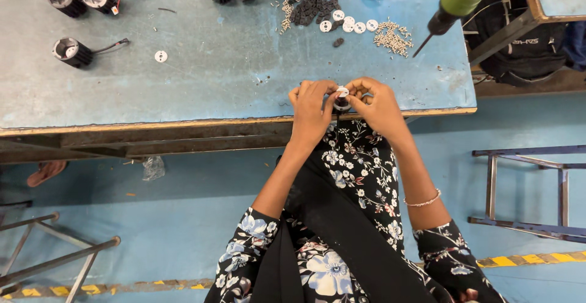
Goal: The person assembles small cylindrical electronic components by inserting white circular parts and wires into black housings. They use a green power drill to secure the parts and manipulate the components with their hands on a blue workbench.
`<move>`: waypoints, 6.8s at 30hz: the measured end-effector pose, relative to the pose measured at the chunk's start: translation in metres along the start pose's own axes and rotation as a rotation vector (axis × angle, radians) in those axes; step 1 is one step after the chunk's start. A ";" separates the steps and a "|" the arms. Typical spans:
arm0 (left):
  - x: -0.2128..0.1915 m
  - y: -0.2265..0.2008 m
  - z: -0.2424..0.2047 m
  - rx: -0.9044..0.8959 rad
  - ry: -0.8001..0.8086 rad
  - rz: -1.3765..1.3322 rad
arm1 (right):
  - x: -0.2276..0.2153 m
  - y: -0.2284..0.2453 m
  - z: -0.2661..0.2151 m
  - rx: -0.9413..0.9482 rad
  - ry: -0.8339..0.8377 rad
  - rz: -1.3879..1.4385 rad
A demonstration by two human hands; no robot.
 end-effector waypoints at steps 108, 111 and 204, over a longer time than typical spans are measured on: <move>0.021 0.068 0.027 -0.321 -0.049 -0.505 | -0.067 -0.042 0.080 -0.176 -0.198 -0.124; 0.020 0.065 0.027 -0.268 -0.050 -0.470 | -0.115 -0.052 0.123 -0.269 -0.550 -0.418; 0.036 0.089 0.035 -0.537 0.016 -0.850 | -0.078 -0.073 0.053 0.129 -0.070 0.436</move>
Point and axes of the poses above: each hand's wrist, its own z-axis towards the middle knuckle, its own x-axis out of the palm, y = z × x, the point moved 6 cm from there along z, towards the middle knuckle, and after that the axes turned 13 degrees about -z, right-handed, at the moved point
